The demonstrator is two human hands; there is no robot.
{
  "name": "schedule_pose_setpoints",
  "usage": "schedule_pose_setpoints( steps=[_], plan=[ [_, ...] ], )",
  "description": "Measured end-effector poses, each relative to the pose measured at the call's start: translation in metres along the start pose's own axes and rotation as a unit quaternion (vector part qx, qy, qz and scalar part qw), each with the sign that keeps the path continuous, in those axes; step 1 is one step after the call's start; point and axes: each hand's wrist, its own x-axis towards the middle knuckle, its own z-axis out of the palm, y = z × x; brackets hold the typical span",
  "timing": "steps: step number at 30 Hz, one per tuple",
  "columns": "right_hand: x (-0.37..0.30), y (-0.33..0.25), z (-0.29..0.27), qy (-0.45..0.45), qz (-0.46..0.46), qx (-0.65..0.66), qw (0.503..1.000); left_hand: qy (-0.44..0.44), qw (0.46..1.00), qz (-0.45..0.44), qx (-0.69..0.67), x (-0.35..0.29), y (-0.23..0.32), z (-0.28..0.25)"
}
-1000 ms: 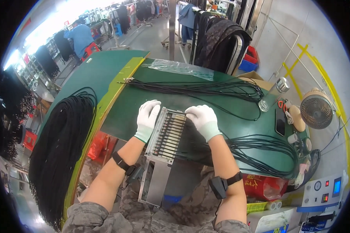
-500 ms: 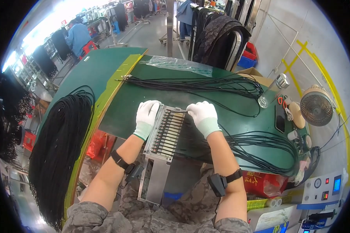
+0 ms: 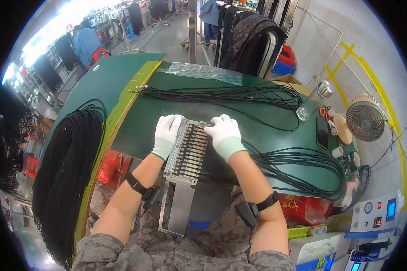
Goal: The recorder is placing individual wires from a bundle into a metal assembly fixture at a factory workstation.
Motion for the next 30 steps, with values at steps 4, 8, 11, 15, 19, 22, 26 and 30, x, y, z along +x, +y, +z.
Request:
schedule_pose_setpoints(
  steps=[4, 8, 11, 15, 19, 22, 26, 30],
  plan=[
    [-0.008, 0.001, 0.01, 0.06, -0.018, -0.059, 0.996, -0.004, 1.0, 0.009, -0.025, -0.002, 0.002, 0.004],
    [-0.03, -0.011, 0.0, 0.122, -0.025, 0.018, 0.992, -0.019, 0.996, -0.033, -0.077, 0.0, -0.003, 0.003],
    [-0.07, -0.05, -0.027, 0.091, -0.128, 0.138, 0.978, -0.017, 0.994, -0.053, -0.091, -0.007, -0.003, 0.0],
    [-0.124, -0.118, -0.032, 0.031, -0.243, 0.107, 0.964, -0.01, 0.995, -0.038, -0.093, 0.002, -0.006, 0.002],
    [-0.152, -0.147, 0.012, 0.043, -0.256, 0.068, 0.963, -0.031, 0.985, -0.071, -0.152, 0.0, -0.011, 0.003],
    [-0.145, -0.148, -0.001, 0.105, -0.281, 0.19, 0.935, -0.041, 0.972, -0.093, -0.214, 0.001, -0.014, -0.001],
    [-0.106, -0.119, -0.072, 0.113, -0.127, 0.256, 0.952, -0.044, 0.922, -0.122, -0.365, -0.002, -0.009, -0.011],
    [-0.044, -0.076, -0.081, 0.14, 0.188, 0.413, 0.88, -0.041, 0.929, -0.095, -0.354, -0.002, -0.007, -0.014]
  ],
)
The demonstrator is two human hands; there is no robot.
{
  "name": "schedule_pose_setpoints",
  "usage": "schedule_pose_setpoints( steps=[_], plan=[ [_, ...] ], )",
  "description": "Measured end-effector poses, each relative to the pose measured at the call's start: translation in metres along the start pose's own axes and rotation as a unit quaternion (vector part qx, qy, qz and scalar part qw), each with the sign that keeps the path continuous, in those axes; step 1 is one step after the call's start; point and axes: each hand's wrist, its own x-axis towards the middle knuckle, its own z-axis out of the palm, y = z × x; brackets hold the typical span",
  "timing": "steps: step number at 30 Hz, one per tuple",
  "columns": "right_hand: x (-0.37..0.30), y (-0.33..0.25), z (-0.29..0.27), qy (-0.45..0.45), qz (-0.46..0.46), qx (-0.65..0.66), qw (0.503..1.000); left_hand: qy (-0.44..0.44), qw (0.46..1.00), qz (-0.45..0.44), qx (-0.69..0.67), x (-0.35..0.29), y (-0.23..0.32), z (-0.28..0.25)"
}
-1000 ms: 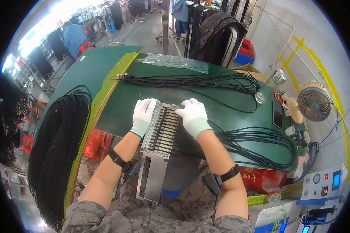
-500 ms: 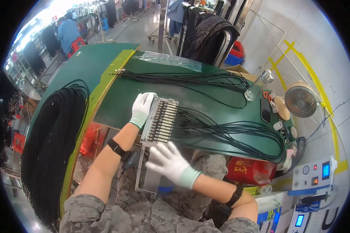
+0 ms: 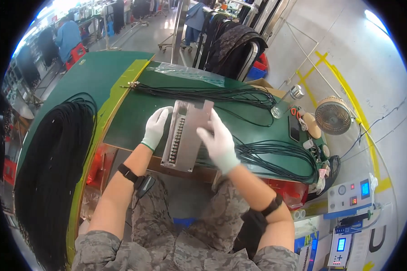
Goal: The recorder is placing individual wires from a bundle into a metal assembly fixture at a factory workstation.
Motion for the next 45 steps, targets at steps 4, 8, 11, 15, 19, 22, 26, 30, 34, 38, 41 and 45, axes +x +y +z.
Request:
schedule_pose_setpoints(
  steps=[4, 8, 11, 15, 19, 22, 26, 30, 34, 38, 41, 45],
  plan=[
    [0.026, 0.059, 0.0, -0.09, 0.015, -0.1, 0.991, 0.006, 1.0, -0.019, -0.011, 0.001, -0.01, 0.001],
    [-0.007, 0.069, -0.015, -0.105, -0.003, -0.097, 0.99, 0.004, 1.0, -0.028, -0.012, -0.003, -0.009, -0.01],
    [-0.061, 0.068, -0.038, -0.058, 0.051, -0.031, 0.997, -0.022, 1.0, 0.003, 0.02, 0.005, -0.007, 0.0],
    [-0.166, 0.073, -0.111, 0.101, 0.216, 0.054, 0.97, -0.073, 0.995, 0.005, 0.07, 0.007, -0.001, 0.015],
    [-0.281, 0.094, -0.176, 0.214, 0.329, -0.13, 0.91, -0.059, 0.997, -0.032, 0.031, 0.017, -0.033, -0.033],
    [-0.409, 0.085, -0.229, 0.488, 0.426, -0.101, 0.755, -0.092, 0.994, -0.004, 0.067, 0.034, -0.048, -0.038],
    [-0.612, 0.036, -0.308, 0.503, 0.64, -0.237, 0.53, -0.123, 0.991, 0.006, 0.058, 0.02, -0.047, -0.021],
    [-0.617, 0.06, -0.285, 0.627, 0.636, 0.096, 0.44, -0.115, 0.991, 0.008, 0.069, 0.024, -0.042, -0.037],
    [-0.647, 0.097, -0.304, 0.652, 0.651, -0.053, 0.386, -0.072, 0.997, -0.019, 0.024, 0.015, -0.033, -0.026],
    [-0.648, 0.103, -0.3, 0.629, 0.638, -0.207, 0.393, -0.032, 0.999, -0.009, -0.001, 0.001, -0.015, -0.013],
    [-0.579, 0.083, -0.306, 0.611, 0.571, -0.266, 0.48, -0.023, 0.999, 0.035, 0.025, -0.003, 0.023, -0.033],
    [-0.473, 0.025, -0.287, 0.595, 0.327, -0.256, 0.688, -0.065, 0.997, 0.034, -0.034, -0.046, 0.089, 0.002]
  ],
)
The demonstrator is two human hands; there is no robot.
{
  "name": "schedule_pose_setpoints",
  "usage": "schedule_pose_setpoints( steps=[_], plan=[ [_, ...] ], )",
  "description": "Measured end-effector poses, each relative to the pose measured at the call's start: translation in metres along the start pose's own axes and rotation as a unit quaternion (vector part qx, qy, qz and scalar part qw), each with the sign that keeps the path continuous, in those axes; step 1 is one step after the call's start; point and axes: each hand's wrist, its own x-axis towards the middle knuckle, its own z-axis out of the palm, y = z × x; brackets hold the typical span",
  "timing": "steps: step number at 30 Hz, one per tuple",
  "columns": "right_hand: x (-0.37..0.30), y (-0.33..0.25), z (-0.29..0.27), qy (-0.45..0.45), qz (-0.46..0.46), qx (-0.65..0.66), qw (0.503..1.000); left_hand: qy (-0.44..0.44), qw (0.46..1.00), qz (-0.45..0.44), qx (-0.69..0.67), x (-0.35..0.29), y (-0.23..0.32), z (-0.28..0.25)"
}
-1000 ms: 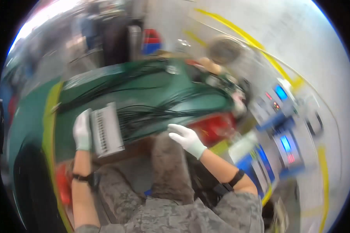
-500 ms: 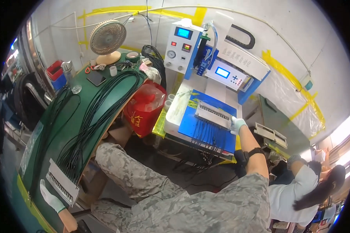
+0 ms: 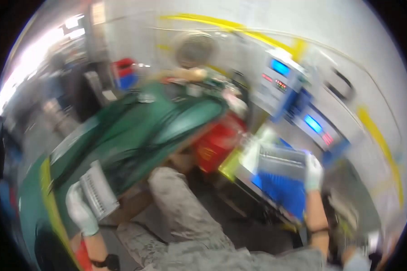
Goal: The recorder is placing individual wires from a bundle into a metal assembly fixture at a factory workstation.
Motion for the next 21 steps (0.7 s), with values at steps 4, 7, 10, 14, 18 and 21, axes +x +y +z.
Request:
schedule_pose_setpoints(
  steps=[4, 7, 10, 14, 18, 21],
  plan=[
    [-0.004, -0.048, 0.039, -0.198, -0.114, 0.152, 0.962, -0.235, 0.972, -0.006, 0.022, -0.047, 0.027, 0.069],
    [-0.039, -0.138, 0.121, -0.344, -0.151, 0.209, 0.903, -0.339, 0.904, -0.191, -0.178, -0.082, 0.023, 0.092],
    [-0.102, -0.243, 0.21, -0.483, -0.17, 0.219, 0.83, -0.27, 0.878, -0.261, -0.296, -0.101, 0.02, 0.084],
    [-0.135, -0.312, 0.294, -0.625, -0.239, 0.099, 0.737, -0.175, 0.836, -0.326, -0.405, -0.094, 0.012, 0.067],
    [-0.174, -0.362, 0.376, -0.564, -0.463, -0.039, 0.682, -0.096, 0.861, -0.347, -0.36, -0.095, -0.013, 0.024],
    [-0.217, -0.38, 0.438, -0.599, -0.48, 0.03, 0.64, -0.054, 0.858, -0.396, -0.322, -0.093, -0.033, 0.009]
  ],
)
